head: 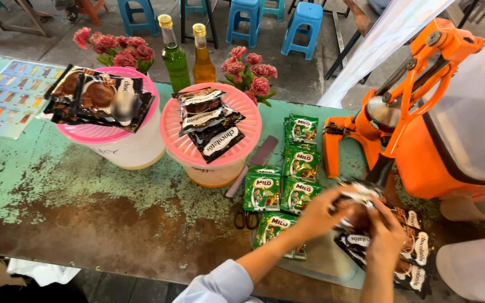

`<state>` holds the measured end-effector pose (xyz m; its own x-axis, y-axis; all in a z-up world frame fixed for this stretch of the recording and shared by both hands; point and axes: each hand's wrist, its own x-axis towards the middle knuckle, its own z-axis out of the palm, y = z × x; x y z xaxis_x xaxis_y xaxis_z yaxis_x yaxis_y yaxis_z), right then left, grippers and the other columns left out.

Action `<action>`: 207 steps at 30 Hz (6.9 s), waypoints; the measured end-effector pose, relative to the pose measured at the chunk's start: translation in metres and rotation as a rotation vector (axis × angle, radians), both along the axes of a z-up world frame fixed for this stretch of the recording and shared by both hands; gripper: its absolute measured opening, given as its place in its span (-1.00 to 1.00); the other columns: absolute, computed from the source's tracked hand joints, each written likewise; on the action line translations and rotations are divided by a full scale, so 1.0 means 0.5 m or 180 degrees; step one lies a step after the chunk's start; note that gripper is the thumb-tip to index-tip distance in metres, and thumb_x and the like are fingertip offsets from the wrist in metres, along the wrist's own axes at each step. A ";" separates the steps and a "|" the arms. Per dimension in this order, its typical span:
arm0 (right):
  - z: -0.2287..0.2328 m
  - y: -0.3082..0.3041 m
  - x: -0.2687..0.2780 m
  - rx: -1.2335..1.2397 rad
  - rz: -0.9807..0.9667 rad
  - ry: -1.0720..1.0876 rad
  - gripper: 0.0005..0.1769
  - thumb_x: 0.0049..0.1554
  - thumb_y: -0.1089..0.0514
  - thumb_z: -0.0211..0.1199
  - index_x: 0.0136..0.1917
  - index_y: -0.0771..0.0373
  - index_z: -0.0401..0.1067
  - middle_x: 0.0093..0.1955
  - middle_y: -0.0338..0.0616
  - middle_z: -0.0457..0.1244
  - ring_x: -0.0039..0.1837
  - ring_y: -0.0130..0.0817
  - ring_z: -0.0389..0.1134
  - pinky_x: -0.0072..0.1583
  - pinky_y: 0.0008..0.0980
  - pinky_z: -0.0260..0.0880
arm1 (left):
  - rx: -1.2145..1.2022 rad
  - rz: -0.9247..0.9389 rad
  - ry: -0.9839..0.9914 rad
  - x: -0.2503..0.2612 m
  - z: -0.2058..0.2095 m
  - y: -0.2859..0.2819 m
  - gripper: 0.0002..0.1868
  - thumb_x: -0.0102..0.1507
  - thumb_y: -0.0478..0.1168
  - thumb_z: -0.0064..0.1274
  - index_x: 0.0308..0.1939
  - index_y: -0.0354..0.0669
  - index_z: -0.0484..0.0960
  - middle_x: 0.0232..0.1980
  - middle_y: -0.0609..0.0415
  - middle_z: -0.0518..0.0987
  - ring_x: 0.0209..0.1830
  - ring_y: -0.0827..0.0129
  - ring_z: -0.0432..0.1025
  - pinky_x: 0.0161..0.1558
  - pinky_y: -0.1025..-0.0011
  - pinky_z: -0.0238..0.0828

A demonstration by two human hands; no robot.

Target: The person organizes packets of chocolate and malt drink powder, placing some into a white bin and arranging others on the table.

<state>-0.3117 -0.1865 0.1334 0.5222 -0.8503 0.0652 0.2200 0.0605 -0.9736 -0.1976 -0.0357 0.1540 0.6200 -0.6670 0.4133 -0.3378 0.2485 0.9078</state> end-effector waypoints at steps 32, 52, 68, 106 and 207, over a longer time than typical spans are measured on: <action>0.244 0.254 0.315 -0.1548 0.2230 -0.0665 -0.70 0.38 0.15 0.12 0.31 0.31 0.43 0.20 -0.20 0.34 0.20 -0.46 0.35 0.24 -0.46 0.35 | -0.1127 0.2834 0.0318 0.166 0.204 0.439 -0.64 0.51 -0.06 -0.14 -0.04 -0.30 0.62 -0.09 0.05 0.61 -0.14 0.43 0.44 -0.04 0.42 0.39; 0.246 0.437 0.623 -0.2594 0.2012 -0.0141 -0.60 0.21 0.02 0.31 0.25 0.23 0.42 0.19 -0.05 0.37 0.26 -0.32 0.34 0.26 -0.33 0.26 | -0.0305 0.4121 -0.0327 0.349 0.213 0.362 -0.56 0.36 -0.06 0.05 0.19 -0.31 0.50 0.21 -0.18 0.56 0.32 -0.03 0.36 0.40 0.07 0.09; 0.246 0.460 0.589 -0.1378 0.2149 -0.0670 -0.81 0.14 0.26 0.39 0.04 0.29 0.55 -0.11 -0.31 0.37 -0.13 -0.67 0.34 -0.09 -0.60 0.35 | -0.1161 0.3677 0.0292 0.345 0.211 0.372 -0.60 0.20 -0.35 0.15 0.12 -0.33 0.55 0.09 -0.01 0.58 0.10 0.24 0.47 0.17 0.26 0.36; 0.015 -0.155 -0.194 -0.1687 -0.1398 0.1295 -0.73 0.21 0.13 0.33 0.15 0.29 0.54 0.06 -0.05 0.44 0.10 -0.27 0.44 0.18 -0.33 0.39 | 0.0513 0.0303 -0.1330 -0.245 -0.059 -0.317 -0.39 0.37 -0.15 0.01 0.45 -0.39 0.30 0.35 -0.38 0.42 0.21 -0.26 0.29 0.16 0.05 0.30; 0.531 0.538 0.404 -0.2323 0.3189 0.0223 -0.11 -0.10 0.03 0.54 0.40 0.19 0.17 0.17 -0.14 0.34 0.10 -0.43 0.40 0.10 -0.41 0.45 | -0.2364 0.1848 0.1543 0.128 0.301 0.495 -0.24 0.31 -0.34 0.16 0.47 -0.14 0.06 0.15 -0.16 0.44 -0.06 0.28 0.47 -0.03 0.40 0.52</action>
